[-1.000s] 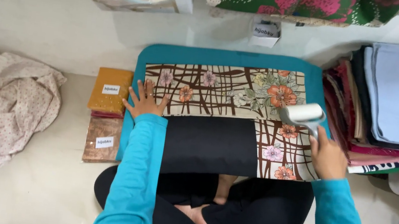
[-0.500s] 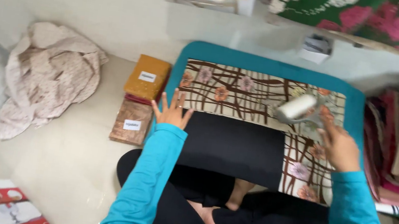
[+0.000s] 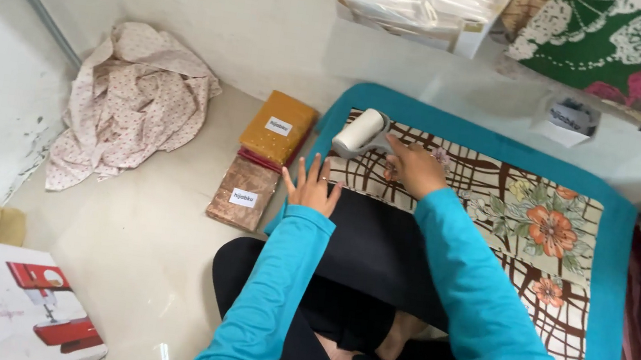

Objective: Unfolding a patterned cloth, cleaning it with a lint roller, and then folding it neatly.

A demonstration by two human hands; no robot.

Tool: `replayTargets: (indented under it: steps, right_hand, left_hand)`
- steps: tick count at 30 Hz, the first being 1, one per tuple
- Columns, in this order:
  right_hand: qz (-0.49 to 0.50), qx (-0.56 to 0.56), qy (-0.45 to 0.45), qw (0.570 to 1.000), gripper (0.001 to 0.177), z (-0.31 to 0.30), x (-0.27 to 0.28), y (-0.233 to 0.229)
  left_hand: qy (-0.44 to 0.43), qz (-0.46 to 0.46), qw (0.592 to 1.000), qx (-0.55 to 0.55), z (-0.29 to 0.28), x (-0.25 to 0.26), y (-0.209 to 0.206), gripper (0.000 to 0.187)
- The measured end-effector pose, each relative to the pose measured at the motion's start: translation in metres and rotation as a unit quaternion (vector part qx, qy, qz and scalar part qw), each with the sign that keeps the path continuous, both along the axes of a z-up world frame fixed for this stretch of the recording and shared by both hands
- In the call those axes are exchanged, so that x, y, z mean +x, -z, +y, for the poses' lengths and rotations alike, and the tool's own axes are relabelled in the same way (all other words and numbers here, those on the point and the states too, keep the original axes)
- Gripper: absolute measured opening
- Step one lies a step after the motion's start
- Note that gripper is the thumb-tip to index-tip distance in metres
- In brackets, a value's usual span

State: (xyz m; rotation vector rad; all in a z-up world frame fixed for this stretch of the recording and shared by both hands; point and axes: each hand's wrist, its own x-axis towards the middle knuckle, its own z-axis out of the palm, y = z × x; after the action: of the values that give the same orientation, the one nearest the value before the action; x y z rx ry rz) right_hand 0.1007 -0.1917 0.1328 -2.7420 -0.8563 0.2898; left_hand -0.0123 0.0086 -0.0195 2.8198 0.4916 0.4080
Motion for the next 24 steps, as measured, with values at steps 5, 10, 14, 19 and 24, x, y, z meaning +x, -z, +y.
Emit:
replayTargets:
  steps: [5,10,14,19,24]
  right_hand:
    - [0.018,0.004,-0.005,1.0,0.048,0.0,-0.011,-0.01]
    - [0.013,-0.04,0.011,0.999,0.049,-0.06,-0.04,-0.021]
    - [0.013,-0.067,0.03,0.997,0.049,-0.101,-0.073,-0.041]
    - [-0.019,-0.1,0.033,0.994,0.05,-0.11,-0.083,-0.043]
    - [-0.032,-0.079,0.035,0.996,0.049,-0.059,-0.052,-0.021]
  left_hand:
    - [-0.001,-0.012,1.0,0.001,0.0,0.0,0.007,0.067]
    - [-0.004,0.004,1.0,0.006,-0.003,0.0,0.008,0.068]
    - [0.006,0.01,1.0,0.003,-0.001,0.001,0.011,0.07]
    - [0.059,0.006,0.998,-0.024,-0.003,-0.004,-0.01,0.071]
    - [0.093,0.021,0.995,0.01,-0.005,0.001,0.008,0.069]
